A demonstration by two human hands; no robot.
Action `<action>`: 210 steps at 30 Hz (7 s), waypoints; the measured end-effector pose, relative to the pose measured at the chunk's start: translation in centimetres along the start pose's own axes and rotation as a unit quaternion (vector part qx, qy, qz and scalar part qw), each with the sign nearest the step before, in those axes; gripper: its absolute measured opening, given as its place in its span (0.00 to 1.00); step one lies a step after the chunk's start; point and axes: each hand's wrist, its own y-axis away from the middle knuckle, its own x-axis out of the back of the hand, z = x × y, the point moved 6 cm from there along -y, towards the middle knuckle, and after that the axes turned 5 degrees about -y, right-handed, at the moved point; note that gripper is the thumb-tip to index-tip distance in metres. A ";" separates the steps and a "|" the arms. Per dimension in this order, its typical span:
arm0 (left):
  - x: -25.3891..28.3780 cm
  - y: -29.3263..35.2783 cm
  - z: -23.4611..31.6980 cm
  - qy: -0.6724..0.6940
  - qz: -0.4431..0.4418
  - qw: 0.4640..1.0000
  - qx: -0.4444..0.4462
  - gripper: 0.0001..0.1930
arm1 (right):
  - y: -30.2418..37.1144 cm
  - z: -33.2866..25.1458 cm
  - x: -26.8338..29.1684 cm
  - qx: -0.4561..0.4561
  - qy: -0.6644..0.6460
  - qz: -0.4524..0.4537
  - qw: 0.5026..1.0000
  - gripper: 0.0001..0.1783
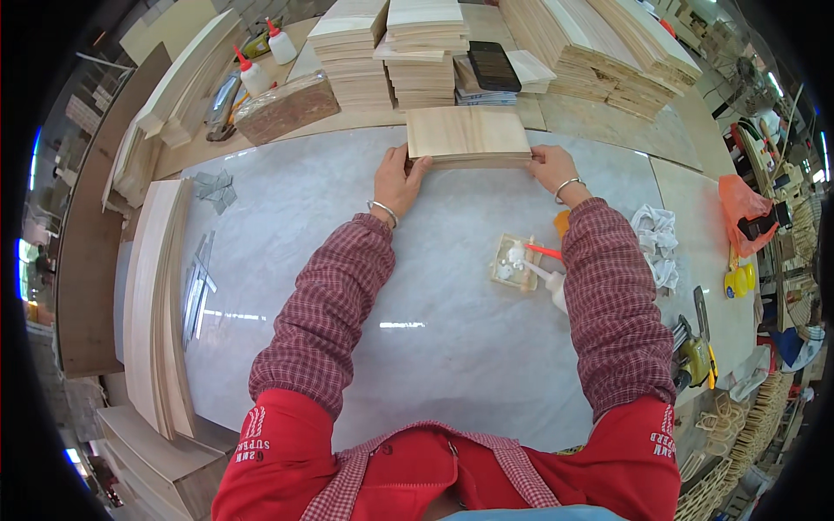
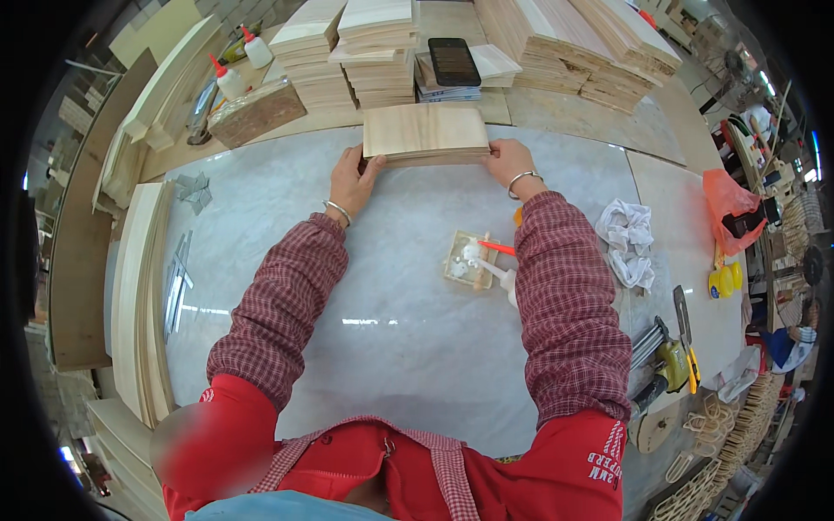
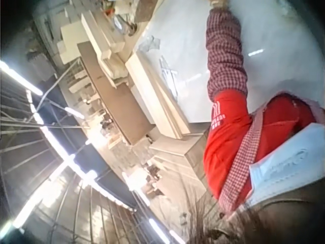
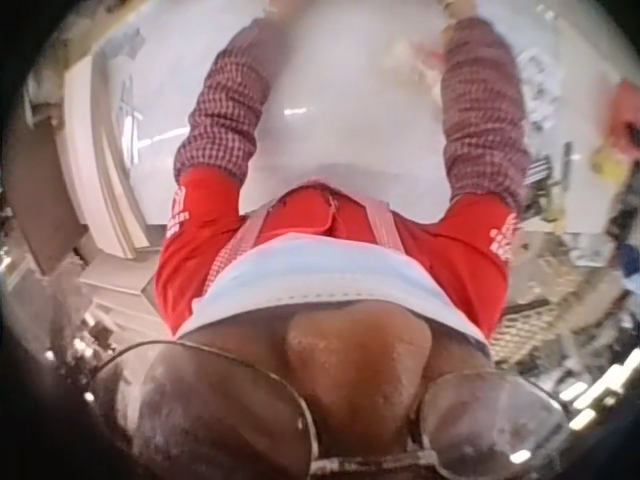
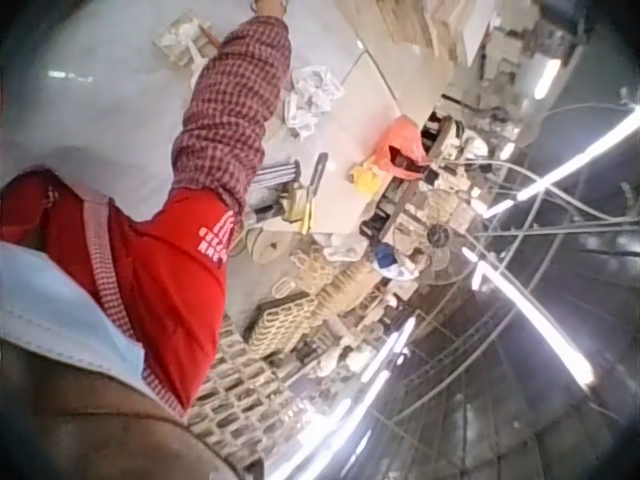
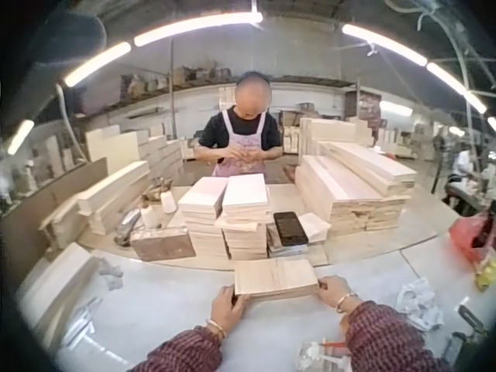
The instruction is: Applying wood glue and using a pneumatic nail gun to assemble wooden components into box shapes.
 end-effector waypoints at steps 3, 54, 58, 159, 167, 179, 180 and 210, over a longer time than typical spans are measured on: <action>-0.2 0.0 0.2 -0.008 0.015 1.000 -0.016 0.17 | -0.1 0.2 0.3 -0.010 0.011 0.015 1.000 0.12; -0.3 -0.3 -0.6 -0.080 0.037 0.992 -0.086 0.10 | 0.1 0.8 0.6 -0.049 0.009 0.068 0.996 0.07; -0.3 -0.3 -0.4 -0.072 0.035 0.994 -0.077 0.10 | 0.2 1.0 0.6 -0.054 0.002 0.082 0.995 0.07; 16.7 30.5 3.8 0.204 -0.068 0.976 0.043 0.30 | 35.4 -11.0 -10.6 0.029 -0.340 -0.036 0.939 0.37; 16.8 29.9 3.7 0.256 -0.121 0.952 0.116 0.28 | 35.3 -11.2 -7.9 0.031 -0.305 -0.056 0.950 0.32; 16.5 29.8 3.2 0.232 -0.137 0.960 0.071 0.27 | 21.8 5.2 10.9 -0.022 0.014 0.130 0.991 0.18; 16.6 30.0 3.2 0.234 -0.143 0.959 0.073 0.27 | 20.9 6.1 10.4 -0.023 0.055 0.094 0.994 0.18; 16.8 30.5 3.0 0.220 -0.127 0.965 0.065 0.27 | 30.8 -2.1 7.3 -0.062 -0.525 0.195 0.826 0.28</action>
